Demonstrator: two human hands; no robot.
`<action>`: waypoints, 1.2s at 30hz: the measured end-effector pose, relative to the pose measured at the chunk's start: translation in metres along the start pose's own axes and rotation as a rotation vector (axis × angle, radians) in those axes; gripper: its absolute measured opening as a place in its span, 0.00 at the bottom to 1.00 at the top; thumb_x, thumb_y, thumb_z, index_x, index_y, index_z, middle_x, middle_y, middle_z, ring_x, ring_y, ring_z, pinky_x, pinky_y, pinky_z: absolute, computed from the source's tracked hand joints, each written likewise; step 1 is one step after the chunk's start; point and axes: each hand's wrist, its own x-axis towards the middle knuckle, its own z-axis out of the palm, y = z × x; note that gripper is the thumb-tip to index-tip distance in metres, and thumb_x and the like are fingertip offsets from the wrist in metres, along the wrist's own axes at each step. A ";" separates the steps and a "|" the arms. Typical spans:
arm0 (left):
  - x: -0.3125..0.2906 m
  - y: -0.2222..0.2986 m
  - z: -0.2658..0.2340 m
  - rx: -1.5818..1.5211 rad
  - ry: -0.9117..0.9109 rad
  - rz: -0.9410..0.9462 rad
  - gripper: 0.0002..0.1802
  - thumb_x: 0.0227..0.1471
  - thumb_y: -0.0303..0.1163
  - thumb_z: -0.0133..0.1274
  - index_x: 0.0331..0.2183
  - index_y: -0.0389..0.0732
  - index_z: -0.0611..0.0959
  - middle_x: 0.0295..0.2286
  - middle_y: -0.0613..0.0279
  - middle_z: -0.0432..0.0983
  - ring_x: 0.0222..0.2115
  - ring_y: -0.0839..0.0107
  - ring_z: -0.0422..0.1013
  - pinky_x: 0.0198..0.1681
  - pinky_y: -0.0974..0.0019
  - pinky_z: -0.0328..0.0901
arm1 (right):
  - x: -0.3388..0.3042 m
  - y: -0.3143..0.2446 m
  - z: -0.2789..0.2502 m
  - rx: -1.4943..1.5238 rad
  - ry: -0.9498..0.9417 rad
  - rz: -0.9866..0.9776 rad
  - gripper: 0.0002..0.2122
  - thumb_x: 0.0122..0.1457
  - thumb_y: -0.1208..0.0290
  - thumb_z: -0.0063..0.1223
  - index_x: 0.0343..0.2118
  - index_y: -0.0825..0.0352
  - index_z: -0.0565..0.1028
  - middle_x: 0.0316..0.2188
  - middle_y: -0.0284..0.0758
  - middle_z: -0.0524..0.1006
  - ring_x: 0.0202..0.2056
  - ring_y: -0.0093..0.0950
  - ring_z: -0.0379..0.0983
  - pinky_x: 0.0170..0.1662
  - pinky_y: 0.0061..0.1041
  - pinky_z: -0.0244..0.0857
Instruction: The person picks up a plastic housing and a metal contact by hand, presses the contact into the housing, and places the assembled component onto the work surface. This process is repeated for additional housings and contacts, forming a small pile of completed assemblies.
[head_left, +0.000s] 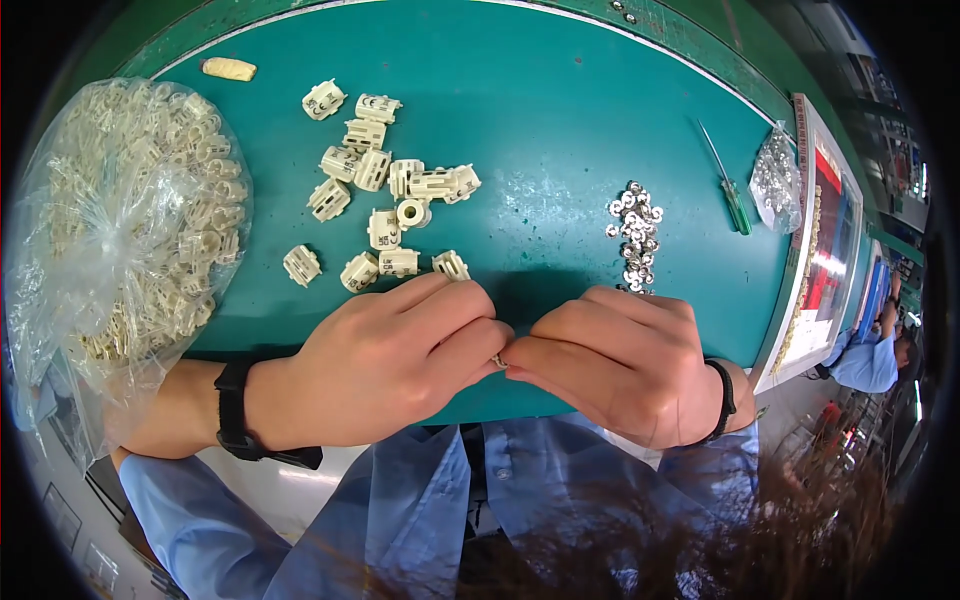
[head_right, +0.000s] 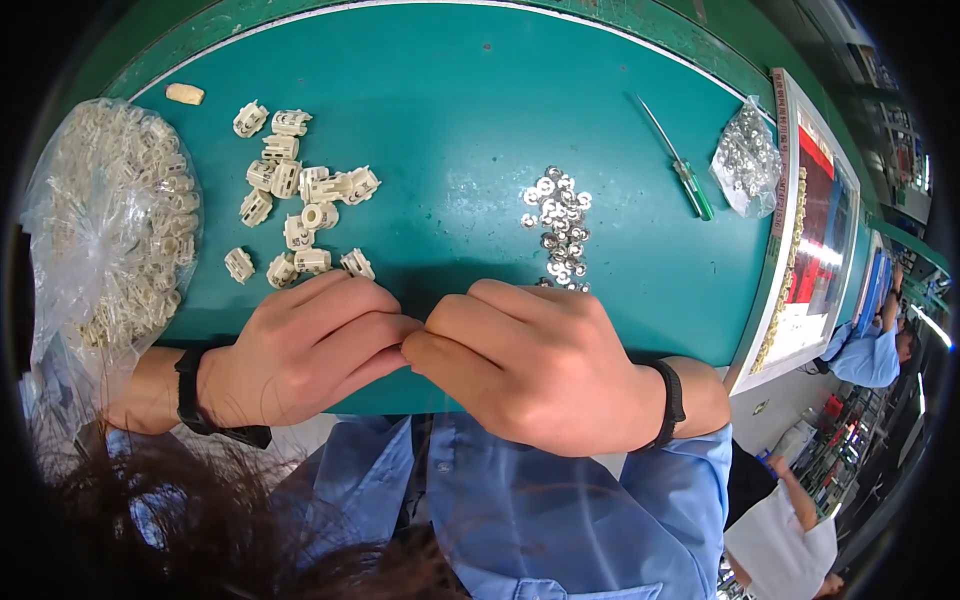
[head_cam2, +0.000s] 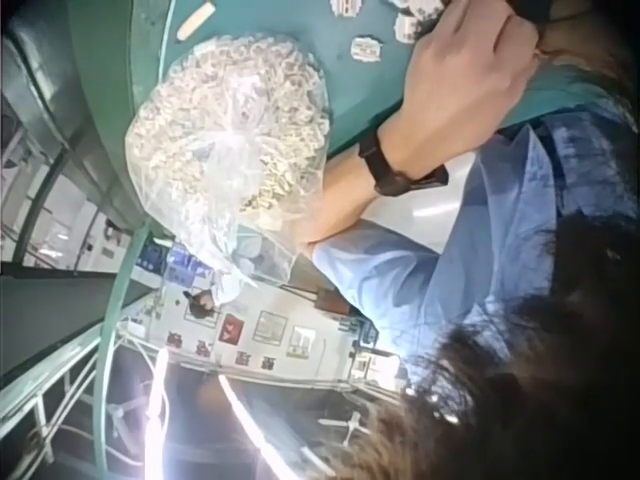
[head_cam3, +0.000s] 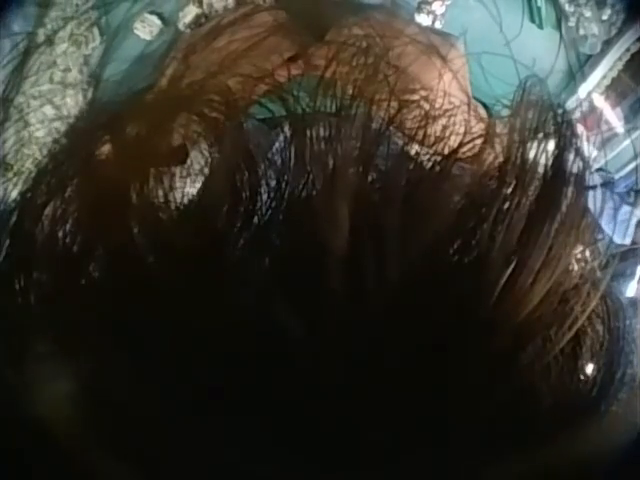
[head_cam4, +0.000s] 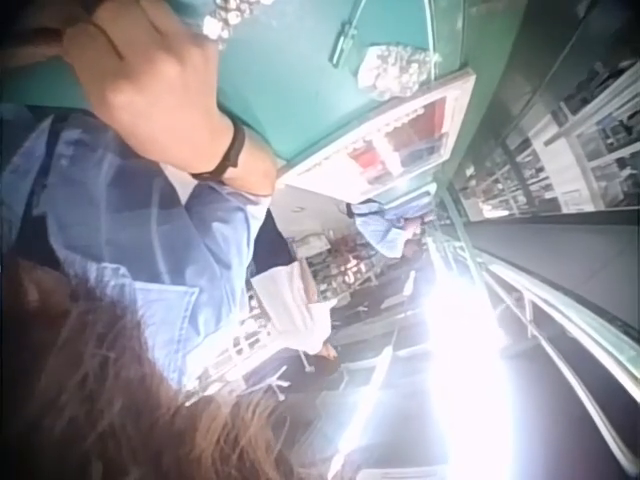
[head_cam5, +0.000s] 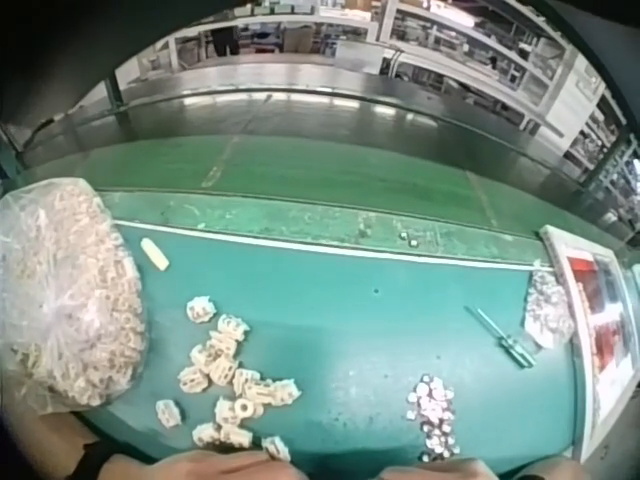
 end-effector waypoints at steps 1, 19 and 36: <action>0.000 0.000 0.000 -0.008 0.000 -0.005 0.18 0.50 0.26 0.77 0.44 0.37 0.91 0.40 0.58 0.81 0.36 0.58 0.80 0.39 0.61 0.77 | 0.000 0.001 0.000 0.002 0.002 -0.005 0.14 0.47 0.72 0.72 0.39 0.66 0.87 0.31 0.28 0.73 0.28 0.24 0.73 0.24 0.28 0.69; 0.004 0.002 -0.005 0.007 -0.018 -0.013 0.19 0.50 0.27 0.77 0.45 0.37 0.92 0.39 0.59 0.82 0.35 0.59 0.80 0.37 0.59 0.77 | -0.001 0.001 0.005 -0.003 0.059 0.005 0.13 0.45 0.72 0.67 0.37 0.66 0.85 0.29 0.29 0.69 0.27 0.24 0.71 0.22 0.27 0.68; 0.005 0.001 -0.006 -0.004 -0.014 0.005 0.18 0.51 0.26 0.77 0.44 0.36 0.91 0.40 0.57 0.83 0.36 0.56 0.81 0.39 0.58 0.78 | 0.001 0.002 -0.009 0.016 -0.077 -0.050 0.16 0.48 0.72 0.73 0.43 0.63 0.90 0.35 0.28 0.79 0.29 0.25 0.76 0.28 0.27 0.71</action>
